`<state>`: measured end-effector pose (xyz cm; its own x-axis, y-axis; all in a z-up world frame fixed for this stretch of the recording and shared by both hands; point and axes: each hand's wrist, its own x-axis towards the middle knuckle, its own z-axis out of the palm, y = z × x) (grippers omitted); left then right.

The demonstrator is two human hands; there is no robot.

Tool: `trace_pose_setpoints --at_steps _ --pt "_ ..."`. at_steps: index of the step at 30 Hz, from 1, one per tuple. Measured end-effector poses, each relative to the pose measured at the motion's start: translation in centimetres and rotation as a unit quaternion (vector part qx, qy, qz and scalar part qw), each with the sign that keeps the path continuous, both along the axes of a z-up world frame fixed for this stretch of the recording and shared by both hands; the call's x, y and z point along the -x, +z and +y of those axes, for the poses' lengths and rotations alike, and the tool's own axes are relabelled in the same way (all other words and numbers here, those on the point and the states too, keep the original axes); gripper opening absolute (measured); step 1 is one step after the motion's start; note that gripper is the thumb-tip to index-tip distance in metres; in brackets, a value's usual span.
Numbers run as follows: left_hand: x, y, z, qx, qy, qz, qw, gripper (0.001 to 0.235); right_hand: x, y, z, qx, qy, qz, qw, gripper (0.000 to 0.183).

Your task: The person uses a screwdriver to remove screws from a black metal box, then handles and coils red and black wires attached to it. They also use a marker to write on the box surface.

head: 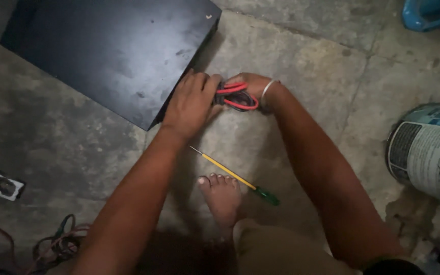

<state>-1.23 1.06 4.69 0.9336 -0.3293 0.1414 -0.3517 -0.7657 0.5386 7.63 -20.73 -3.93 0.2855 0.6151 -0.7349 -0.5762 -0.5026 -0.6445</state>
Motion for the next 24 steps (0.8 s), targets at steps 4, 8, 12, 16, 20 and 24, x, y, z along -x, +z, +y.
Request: trace_pose_setpoints --at_steps 4,8,12,16,20,24 --pt "0.2 0.2 -0.1 0.048 0.046 0.033 0.997 0.069 5.5 -0.2 0.0 -0.052 -0.018 -0.160 0.986 0.013" --pt "-0.3 0.3 -0.7 -0.025 0.046 0.037 0.998 0.073 12.0 0.3 2.5 -0.119 -0.271 0.005 0.955 0.023" --pt "-0.5 0.3 -0.8 -0.017 0.040 0.023 0.999 0.073 13.7 2.9 2.5 0.019 -0.152 -0.329 0.932 0.032" --pt "-0.6 0.5 -0.7 0.003 0.035 0.029 0.999 0.066 14.2 6.2 3.0 0.057 -0.114 -0.439 0.889 0.031" --pt "-1.0 1.2 -0.7 0.025 0.032 0.068 0.997 0.065 14.6 8.2 3.9 0.060 -0.101 -0.443 0.889 0.027" --pt "-1.1 1.4 -0.4 0.042 0.014 0.080 0.996 0.061 14.7 8.8 3.7 0.102 -0.073 -0.467 0.875 0.029"
